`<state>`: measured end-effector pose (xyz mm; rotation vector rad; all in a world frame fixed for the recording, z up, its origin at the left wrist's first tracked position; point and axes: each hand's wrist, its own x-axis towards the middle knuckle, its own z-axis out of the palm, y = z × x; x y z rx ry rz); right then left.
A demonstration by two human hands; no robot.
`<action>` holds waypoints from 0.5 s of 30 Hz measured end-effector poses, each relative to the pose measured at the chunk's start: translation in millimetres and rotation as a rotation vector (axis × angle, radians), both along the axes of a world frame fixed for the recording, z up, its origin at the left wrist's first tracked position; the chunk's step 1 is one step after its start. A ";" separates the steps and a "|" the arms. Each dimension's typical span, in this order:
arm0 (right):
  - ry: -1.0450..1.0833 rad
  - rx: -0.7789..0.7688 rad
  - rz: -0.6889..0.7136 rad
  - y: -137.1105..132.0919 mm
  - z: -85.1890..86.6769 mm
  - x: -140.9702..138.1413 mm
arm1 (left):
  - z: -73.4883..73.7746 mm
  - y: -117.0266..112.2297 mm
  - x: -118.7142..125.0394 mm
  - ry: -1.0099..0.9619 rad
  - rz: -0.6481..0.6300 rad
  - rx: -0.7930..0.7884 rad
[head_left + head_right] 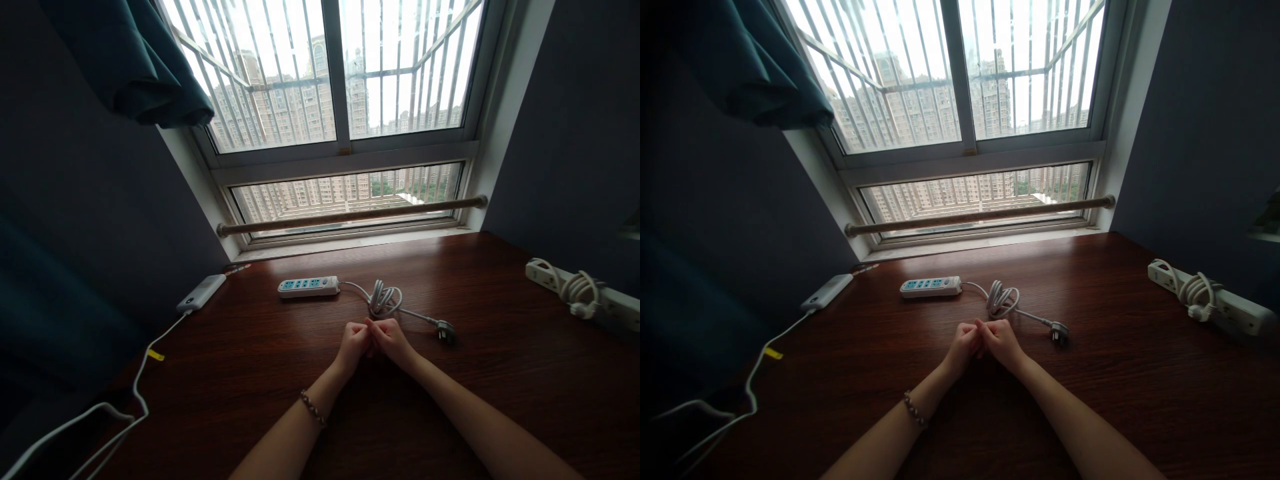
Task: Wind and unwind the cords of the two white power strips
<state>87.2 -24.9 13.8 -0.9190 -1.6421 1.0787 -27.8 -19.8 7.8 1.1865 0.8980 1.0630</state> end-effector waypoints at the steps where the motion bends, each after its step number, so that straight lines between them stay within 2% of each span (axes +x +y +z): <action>1: 0.003 -0.008 0.001 0.6 -1.3 -0.1 | -0.3 0.0 -0.1 0.001 0.004 0.000; 15: -0.018 0.014 -0.010 0.5 -0.4 0.6 | 1.2 -0.7 -0.8 0.010 -0.013 0.003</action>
